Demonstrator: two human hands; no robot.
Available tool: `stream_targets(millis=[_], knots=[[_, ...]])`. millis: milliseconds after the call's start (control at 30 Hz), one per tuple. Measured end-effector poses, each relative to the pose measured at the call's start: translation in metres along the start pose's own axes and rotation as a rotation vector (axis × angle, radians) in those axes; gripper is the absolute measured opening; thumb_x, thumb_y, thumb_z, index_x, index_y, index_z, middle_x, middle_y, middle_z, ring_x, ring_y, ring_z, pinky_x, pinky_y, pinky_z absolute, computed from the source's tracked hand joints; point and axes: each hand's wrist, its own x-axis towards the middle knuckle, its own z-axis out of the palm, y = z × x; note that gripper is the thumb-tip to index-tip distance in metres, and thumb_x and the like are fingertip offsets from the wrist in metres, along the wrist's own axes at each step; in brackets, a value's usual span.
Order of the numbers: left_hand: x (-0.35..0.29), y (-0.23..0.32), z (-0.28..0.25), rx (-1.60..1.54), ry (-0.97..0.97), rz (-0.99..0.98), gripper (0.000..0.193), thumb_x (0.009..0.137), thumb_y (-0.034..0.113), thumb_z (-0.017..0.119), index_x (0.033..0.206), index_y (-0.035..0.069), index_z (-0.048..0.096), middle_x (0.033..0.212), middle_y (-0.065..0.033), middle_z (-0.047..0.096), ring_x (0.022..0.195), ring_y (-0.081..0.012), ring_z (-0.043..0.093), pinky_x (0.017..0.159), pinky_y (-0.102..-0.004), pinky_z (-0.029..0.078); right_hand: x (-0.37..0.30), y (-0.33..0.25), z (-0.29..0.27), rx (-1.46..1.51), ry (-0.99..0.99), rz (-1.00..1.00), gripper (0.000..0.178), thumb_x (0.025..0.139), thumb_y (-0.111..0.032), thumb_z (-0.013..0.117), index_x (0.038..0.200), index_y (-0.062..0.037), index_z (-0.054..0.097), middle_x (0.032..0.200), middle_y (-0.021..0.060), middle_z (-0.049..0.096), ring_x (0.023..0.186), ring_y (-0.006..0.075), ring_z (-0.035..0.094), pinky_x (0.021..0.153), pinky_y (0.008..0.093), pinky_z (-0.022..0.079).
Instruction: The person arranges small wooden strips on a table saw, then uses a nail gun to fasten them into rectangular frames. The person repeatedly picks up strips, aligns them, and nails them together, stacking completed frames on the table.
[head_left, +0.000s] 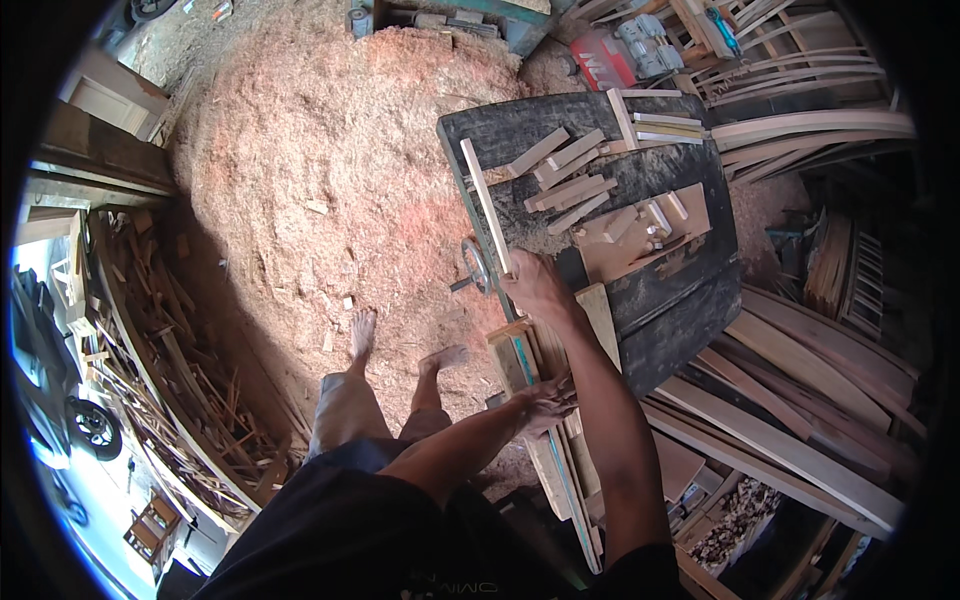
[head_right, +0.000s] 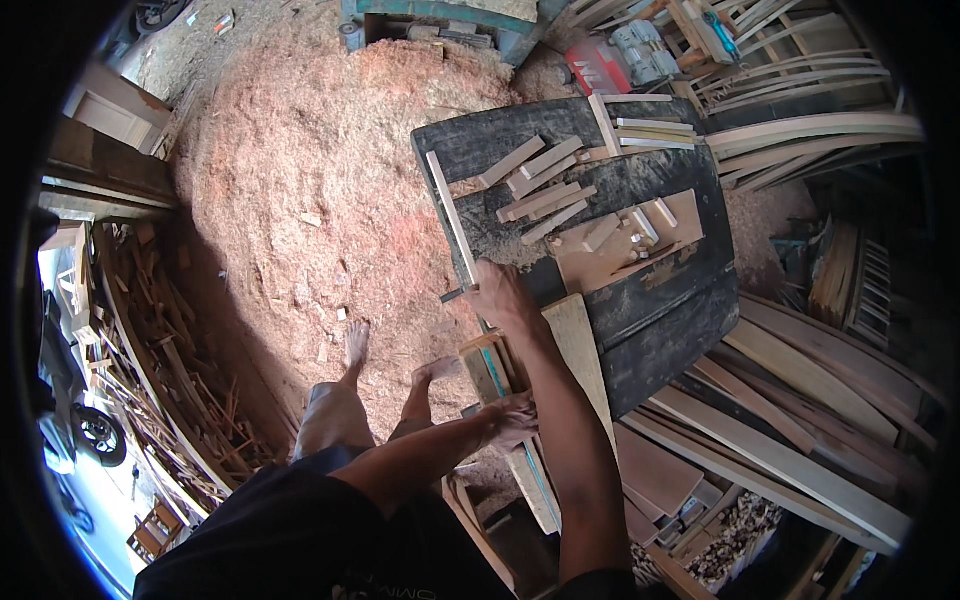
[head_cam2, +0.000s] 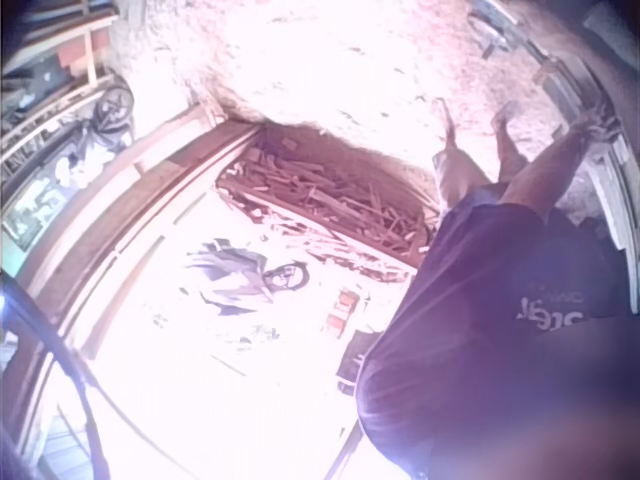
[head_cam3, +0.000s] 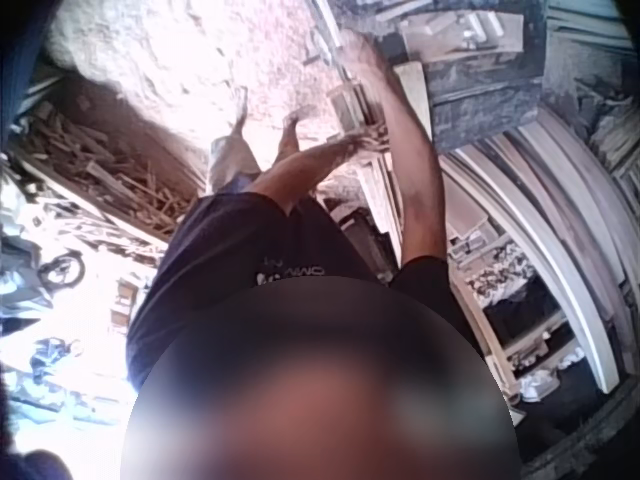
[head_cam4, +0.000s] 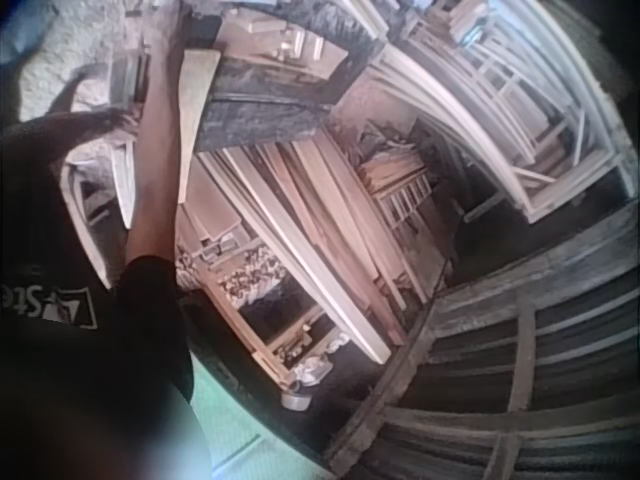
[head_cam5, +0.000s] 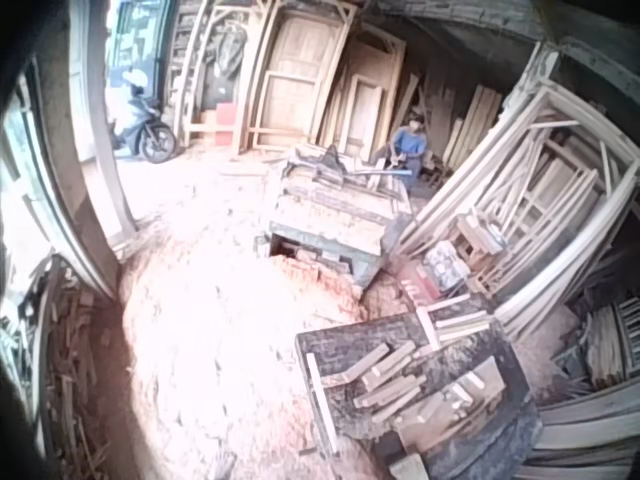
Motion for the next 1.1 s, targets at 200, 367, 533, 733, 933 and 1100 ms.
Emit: stream_targets(millis=[200, 367, 533, 733, 933, 1100], knots=[[0.001, 0.0, -0.011, 0.054, -0.162, -0.013, 0.098, 0.08, 0.067, 0.053, 0.151, 0.002, 0.038, 0.16, -0.0131, 0.034, 0.151, -0.0337, 0.023, 0.118, -0.0731, 0.002, -0.052, -0.011, -0.043, 0.296, 0.367, -0.002, 0.021, 0.089, -0.009, 0.07, 0.082, -0.0008, 0.052, 0.067, 0.0078, 0.057, 0.059, 0.0144, 0.055, 0.056, 0.033, 0.044], [0.002, 0.0, -0.013, 0.04, -0.111, -0.02, 0.096, 0.084, 0.066, 0.056, 0.15, 0.0, 0.036, 0.157, -0.015, 0.036, 0.149, -0.032, 0.028, 0.118, -0.0714, 0.008, -0.215, 0.023, -0.046, 0.712, 0.899, 0.317, 0.011, 0.096, -0.008, 0.067, 0.093, -0.0032, 0.057, 0.071, -0.0002, 0.057, 0.062, 0.0055, 0.051, 0.054, 0.0224, 0.04], [0.005, 0.0, -0.011, -0.013, -0.073, -0.034, 0.096, 0.085, 0.067, 0.058, 0.15, 0.0, 0.036, 0.158, -0.0141, 0.036, 0.149, -0.0289, 0.028, 0.119, -0.0685, 0.008, -0.383, 0.04, 0.046, 0.842, 1.498, 0.717, 0.013, 0.096, -0.011, 0.067, 0.093, -0.0054, 0.056, 0.073, -0.0005, 0.052, 0.066, 0.0064, 0.048, 0.061, 0.0235, 0.041], [0.006, 0.003, -0.018, 0.018, -0.035, -0.011, 0.095, 0.083, 0.07, 0.059, 0.15, 0.004, 0.04, 0.156, -0.0119, 0.037, 0.148, -0.0297, 0.027, 0.121, -0.0646, 0.003, -0.444, -0.002, 0.172, 0.65, 1.889, 1.178, 0.026, 0.098, -0.028, 0.063, 0.091, -0.0045, 0.055, 0.073, 0.0026, 0.057, 0.065, 0.0097, 0.048, 0.061, 0.0274, 0.04], [0.012, 0.009, -0.027, 0.039, 0.0, 0.028, 0.094, 0.082, 0.068, 0.064, 0.146, 0.001, 0.045, 0.151, -0.0154, 0.041, 0.145, -0.0321, 0.031, 0.122, -0.0615, 0.008, -0.395, -0.003, 0.204, 0.86, 2.212, 0.91, 0.035, 0.1, -0.015, 0.062, 0.126, -0.0014, 0.045, 0.104, 0.0095, 0.061, 0.091, 0.0153, 0.057, 0.077, 0.0309, 0.047], [0.016, 0.011, -0.028, 0.086, -0.036, 0.031, 0.095, 0.082, 0.07, 0.063, 0.146, 0.002, 0.046, 0.15, -0.014, 0.043, 0.142, -0.0325, 0.035, 0.122, -0.0594, 0.011, -0.369, 0.019, 0.177, 1.051, 2.175, 0.828, 0.032, 0.098, -0.004, 0.061, 0.125, -0.0024, 0.044, 0.112, 0.0124, 0.062, 0.104, 0.0165, 0.056, 0.095, 0.0334, 0.044]])
